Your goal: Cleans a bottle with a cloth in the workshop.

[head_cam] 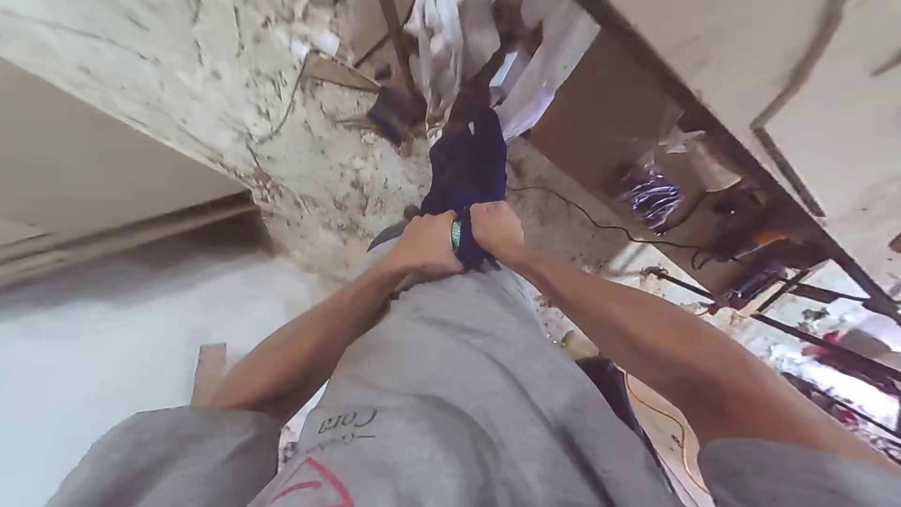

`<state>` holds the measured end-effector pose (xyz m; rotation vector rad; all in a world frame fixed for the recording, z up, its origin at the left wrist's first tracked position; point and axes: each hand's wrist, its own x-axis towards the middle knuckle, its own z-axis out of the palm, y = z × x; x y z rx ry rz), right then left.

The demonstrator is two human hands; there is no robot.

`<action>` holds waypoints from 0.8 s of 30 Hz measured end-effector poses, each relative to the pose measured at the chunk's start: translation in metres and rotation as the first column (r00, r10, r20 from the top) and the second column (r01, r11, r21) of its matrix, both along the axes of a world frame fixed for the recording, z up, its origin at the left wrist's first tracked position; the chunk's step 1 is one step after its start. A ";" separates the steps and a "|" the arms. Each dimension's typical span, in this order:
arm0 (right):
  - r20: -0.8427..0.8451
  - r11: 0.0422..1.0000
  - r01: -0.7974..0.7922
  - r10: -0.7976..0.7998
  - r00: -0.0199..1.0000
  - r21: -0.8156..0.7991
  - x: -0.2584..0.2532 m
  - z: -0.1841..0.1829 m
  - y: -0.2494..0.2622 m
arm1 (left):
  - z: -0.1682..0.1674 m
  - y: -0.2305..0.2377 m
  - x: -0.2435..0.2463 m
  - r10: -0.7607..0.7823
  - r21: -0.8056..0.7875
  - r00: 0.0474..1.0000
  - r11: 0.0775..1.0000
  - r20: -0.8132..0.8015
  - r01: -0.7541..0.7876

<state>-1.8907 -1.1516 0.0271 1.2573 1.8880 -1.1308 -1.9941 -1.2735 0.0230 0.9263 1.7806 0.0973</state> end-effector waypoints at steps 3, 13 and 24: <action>-0.022 1.000 -0.007 0.008 1.000 0.022 -0.009 -0.001 -0.008 | -0.004 -0.011 -0.005 0.049 0.006 0.999 0.999 0.018 -0.049; -0.123 0.963 -0.241 0.255 0.959 0.119 -0.060 -0.002 -0.022 | -0.014 -0.052 -0.033 0.301 0.089 0.939 0.944 0.167 -0.318; -0.262 0.885 -0.430 0.464 0.846 0.179 -0.094 -0.011 -0.039 | -0.026 -0.091 -0.041 0.512 0.178 0.687 0.721 0.516 -0.670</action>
